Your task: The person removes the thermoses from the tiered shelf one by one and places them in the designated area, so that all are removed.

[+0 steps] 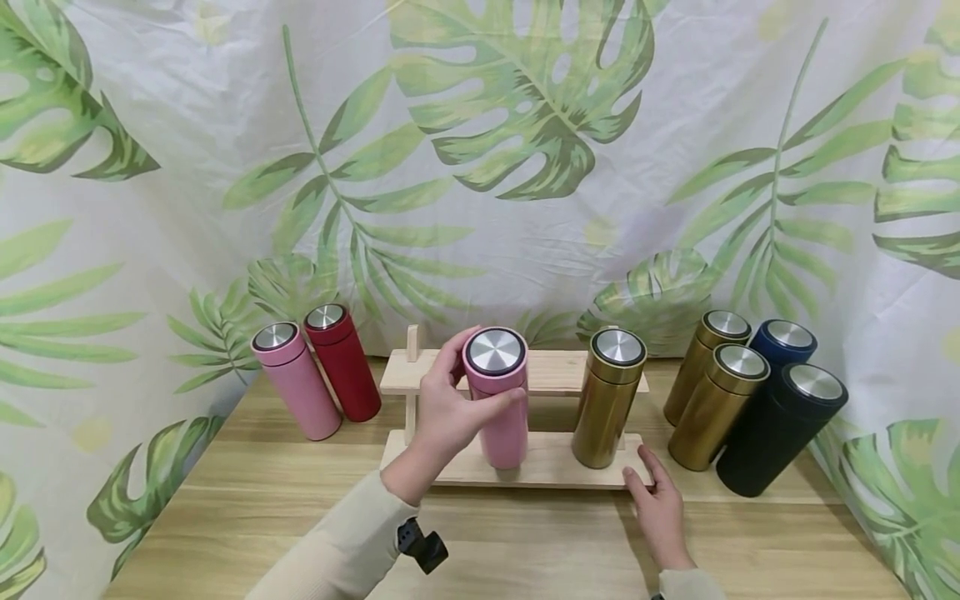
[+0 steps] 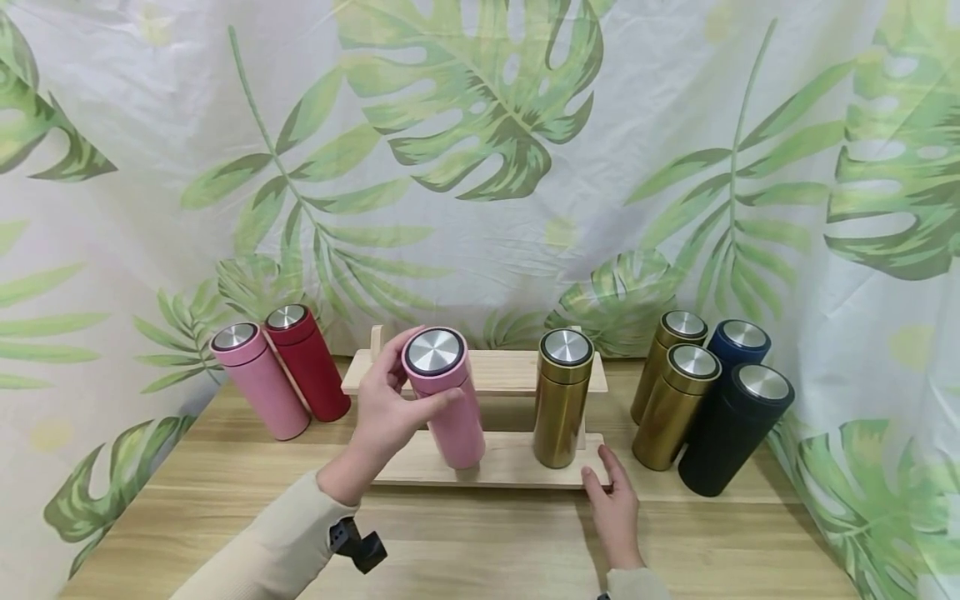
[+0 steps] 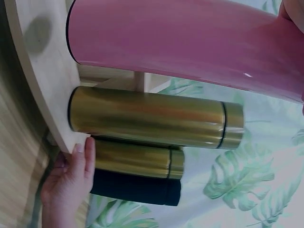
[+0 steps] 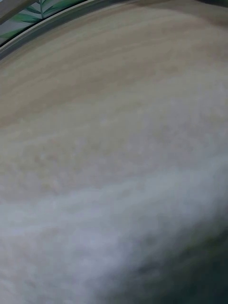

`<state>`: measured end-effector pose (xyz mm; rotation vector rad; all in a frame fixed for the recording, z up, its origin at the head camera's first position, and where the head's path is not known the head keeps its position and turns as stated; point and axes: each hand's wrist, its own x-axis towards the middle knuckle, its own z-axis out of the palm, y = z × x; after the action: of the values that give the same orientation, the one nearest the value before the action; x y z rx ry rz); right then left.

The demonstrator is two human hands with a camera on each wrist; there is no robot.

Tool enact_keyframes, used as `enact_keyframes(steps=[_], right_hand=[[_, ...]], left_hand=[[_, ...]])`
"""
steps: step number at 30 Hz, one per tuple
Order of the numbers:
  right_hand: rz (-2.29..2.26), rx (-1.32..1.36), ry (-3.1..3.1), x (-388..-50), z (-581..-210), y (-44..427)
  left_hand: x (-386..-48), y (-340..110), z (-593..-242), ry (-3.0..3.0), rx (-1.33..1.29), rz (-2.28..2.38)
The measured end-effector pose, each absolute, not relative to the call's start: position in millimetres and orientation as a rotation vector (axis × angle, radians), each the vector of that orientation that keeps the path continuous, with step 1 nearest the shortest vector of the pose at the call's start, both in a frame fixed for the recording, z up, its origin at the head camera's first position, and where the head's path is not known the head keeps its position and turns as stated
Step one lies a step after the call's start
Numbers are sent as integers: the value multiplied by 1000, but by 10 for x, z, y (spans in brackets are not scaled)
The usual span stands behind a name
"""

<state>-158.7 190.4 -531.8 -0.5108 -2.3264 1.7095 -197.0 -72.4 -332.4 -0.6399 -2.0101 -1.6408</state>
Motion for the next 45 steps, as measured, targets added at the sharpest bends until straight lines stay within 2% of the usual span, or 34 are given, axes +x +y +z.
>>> enact_keyframes(steps=[10,22,45], right_hand=[[1667,-483,-2273,-1590,-5342,1903],[1680,-501,-2278,-1580,-5352,1910],[1678,-500,-2312,-1583,-5341,1893]], left_hand=[[-1899,-988,-3256,-1837,-612,-1615],[-1857,-1346,-3194,-1693,-444,-1636],[-1944,-1916,-3398,-1578,-84,-1512]])
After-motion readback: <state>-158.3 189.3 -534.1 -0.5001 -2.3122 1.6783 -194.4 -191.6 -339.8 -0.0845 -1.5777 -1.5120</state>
